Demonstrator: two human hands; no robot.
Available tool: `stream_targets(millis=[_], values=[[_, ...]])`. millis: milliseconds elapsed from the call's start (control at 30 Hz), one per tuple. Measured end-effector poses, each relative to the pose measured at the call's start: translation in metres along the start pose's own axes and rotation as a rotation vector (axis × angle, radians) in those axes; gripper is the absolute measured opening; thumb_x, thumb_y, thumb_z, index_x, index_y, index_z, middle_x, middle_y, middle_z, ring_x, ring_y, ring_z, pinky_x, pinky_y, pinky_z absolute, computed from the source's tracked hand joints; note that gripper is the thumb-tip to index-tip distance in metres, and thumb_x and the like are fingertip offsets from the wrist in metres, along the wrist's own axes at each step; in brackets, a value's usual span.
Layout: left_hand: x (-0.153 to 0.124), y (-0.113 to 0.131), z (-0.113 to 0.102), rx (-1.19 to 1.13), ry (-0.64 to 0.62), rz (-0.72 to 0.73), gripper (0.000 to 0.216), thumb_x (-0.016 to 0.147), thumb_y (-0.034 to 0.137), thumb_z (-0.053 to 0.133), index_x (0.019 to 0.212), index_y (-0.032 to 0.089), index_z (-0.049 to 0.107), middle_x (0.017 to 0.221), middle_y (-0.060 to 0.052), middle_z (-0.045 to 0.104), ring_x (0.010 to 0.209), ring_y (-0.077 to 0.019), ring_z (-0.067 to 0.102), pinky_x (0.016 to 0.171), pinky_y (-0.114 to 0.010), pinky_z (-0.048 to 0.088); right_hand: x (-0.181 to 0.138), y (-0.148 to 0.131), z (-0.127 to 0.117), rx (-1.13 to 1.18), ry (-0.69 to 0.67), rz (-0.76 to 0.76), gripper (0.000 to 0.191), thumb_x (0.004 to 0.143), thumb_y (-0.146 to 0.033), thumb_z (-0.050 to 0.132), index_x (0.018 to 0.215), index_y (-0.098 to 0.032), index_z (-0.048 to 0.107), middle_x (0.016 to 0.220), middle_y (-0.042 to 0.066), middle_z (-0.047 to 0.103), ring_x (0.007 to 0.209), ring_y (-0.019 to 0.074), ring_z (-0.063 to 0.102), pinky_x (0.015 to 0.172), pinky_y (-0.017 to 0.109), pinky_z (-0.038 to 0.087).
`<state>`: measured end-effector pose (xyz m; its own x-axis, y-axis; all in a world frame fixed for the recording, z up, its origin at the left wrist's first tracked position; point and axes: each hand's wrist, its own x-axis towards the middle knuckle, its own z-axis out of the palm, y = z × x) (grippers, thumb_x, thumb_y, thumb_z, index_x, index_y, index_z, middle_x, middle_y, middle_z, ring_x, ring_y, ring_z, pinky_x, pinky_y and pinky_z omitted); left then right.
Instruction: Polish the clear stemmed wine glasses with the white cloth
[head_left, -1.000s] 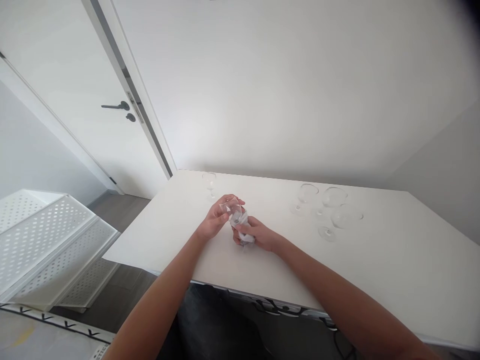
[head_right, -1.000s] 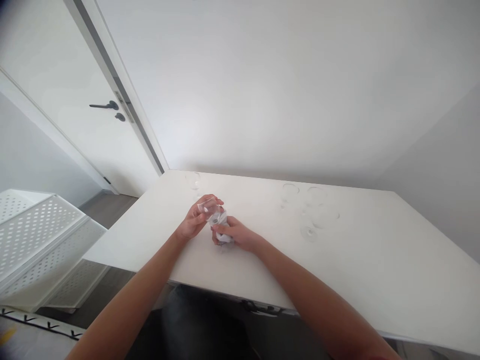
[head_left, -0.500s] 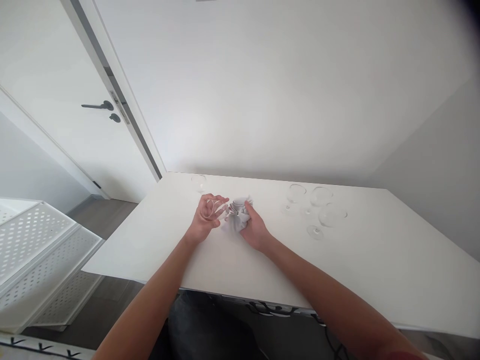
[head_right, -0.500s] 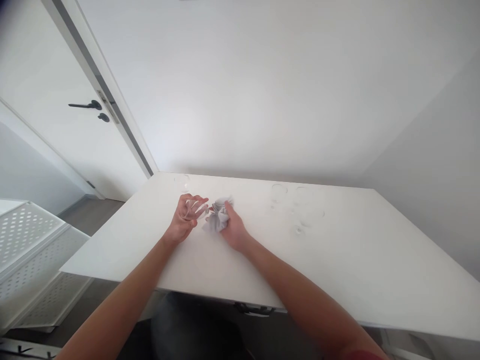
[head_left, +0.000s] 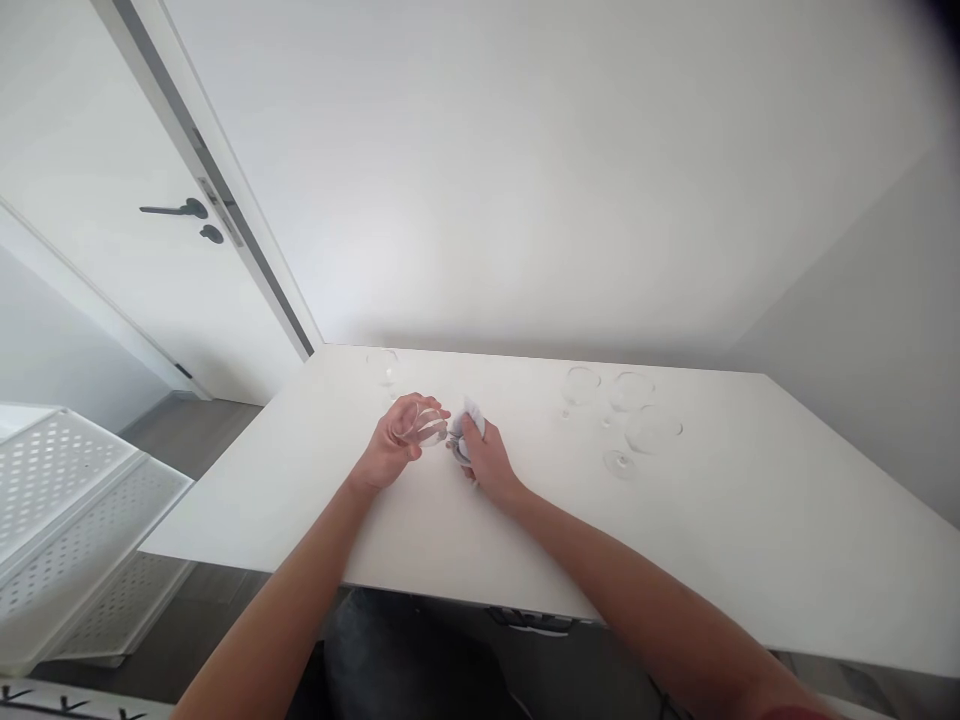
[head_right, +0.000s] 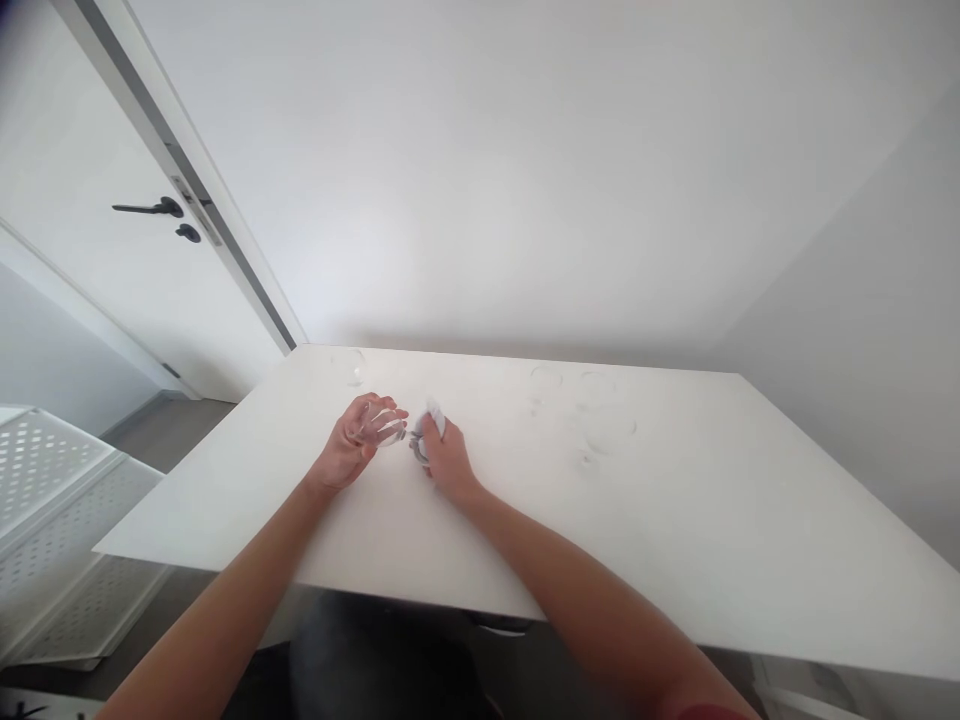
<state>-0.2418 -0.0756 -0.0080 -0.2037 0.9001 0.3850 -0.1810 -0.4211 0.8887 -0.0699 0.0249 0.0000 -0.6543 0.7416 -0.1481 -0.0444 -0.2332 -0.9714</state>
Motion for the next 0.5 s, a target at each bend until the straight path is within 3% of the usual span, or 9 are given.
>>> stream_targets(millis=[67,133,233,300,367,433,500], values=[[0.0,0.001,-0.001,-0.007,0.059,0.009,0.067,0.074,0.046,0.093,0.132,0.029,0.063,0.14,-0.013,0.056,0.129,-0.0332,0.061,0.107,-0.047,0.053,-0.005,0.009,0.002,-0.089,0.098,-0.208,0.046,0.097,-0.065,0.051,0.087,-0.02,0.059,0.077,0.003,0.063,0.059,0.0122,0.052,0.048,0.024,0.043],[0.0,0.003,-0.003,-0.046,0.132,0.046,0.072,0.072,0.05,0.093,0.135,0.03,0.063,0.14,-0.012,0.058,0.126,-0.0314,0.063,0.102,-0.043,0.056,-0.016,0.017,0.001,-0.127,0.11,-0.379,0.04,0.101,-0.058,0.048,0.095,-0.02,0.061,0.081,0.005,0.064,0.068,0.0149,0.057,0.058,0.026,0.05],[-0.001,0.005,-0.007,-0.101,0.236,0.09,0.08,0.069,0.063,0.091,0.136,0.03,0.064,0.137,-0.011,0.062,0.118,-0.0272,0.067,0.091,-0.034,0.061,-0.036,0.028,-0.002,-0.248,-0.071,-0.706,0.03,0.099,-0.046,0.051,0.113,-0.021,0.06,0.099,0.01,0.068,0.076,0.0177,0.063,0.067,0.031,0.055],[-0.002,0.006,-0.009,-0.098,0.287,0.093,0.079,0.067,0.064,0.091,0.134,0.03,0.066,0.135,-0.009,0.064,0.114,-0.0252,0.068,0.086,-0.031,0.063,-0.05,0.034,-0.001,-0.379,-0.244,-0.926,0.038,0.093,-0.046,0.056,0.119,-0.02,0.06,0.123,0.018,0.066,0.092,0.0227,0.069,0.074,0.035,0.058],[-0.003,0.007,-0.01,-0.078,0.323,0.087,0.077,0.065,0.062,0.093,0.131,0.031,0.067,0.132,-0.008,0.065,0.112,-0.0239,0.069,0.086,-0.031,0.063,-0.063,0.038,0.004,-0.55,-0.449,-0.993,0.042,0.089,-0.052,0.059,0.116,-0.02,0.063,0.135,0.022,0.064,0.109,0.0278,0.069,0.082,0.037,0.058],[-0.002,0.008,-0.009,-0.049,0.334,0.062,0.078,0.062,0.061,0.095,0.129,0.032,0.068,0.13,-0.007,0.066,0.109,-0.0237,0.069,0.085,-0.032,0.064,-0.075,0.042,0.012,-0.7,-0.795,-0.898,0.04,0.09,-0.056,0.061,0.11,-0.022,0.066,0.128,0.017,0.069,0.112,0.0273,0.07,0.084,0.034,0.058],[0.002,0.008,-0.004,-0.018,0.316,0.021,0.08,0.058,0.06,0.097,0.128,0.032,0.068,0.128,-0.008,0.066,0.108,-0.0247,0.07,0.083,-0.033,0.064,-0.088,0.043,0.018,-0.772,-1.292,-0.765,0.03,0.093,-0.054,0.064,0.102,-0.027,0.07,0.121,0.009,0.073,0.107,0.0224,0.072,0.08,0.029,0.057]])
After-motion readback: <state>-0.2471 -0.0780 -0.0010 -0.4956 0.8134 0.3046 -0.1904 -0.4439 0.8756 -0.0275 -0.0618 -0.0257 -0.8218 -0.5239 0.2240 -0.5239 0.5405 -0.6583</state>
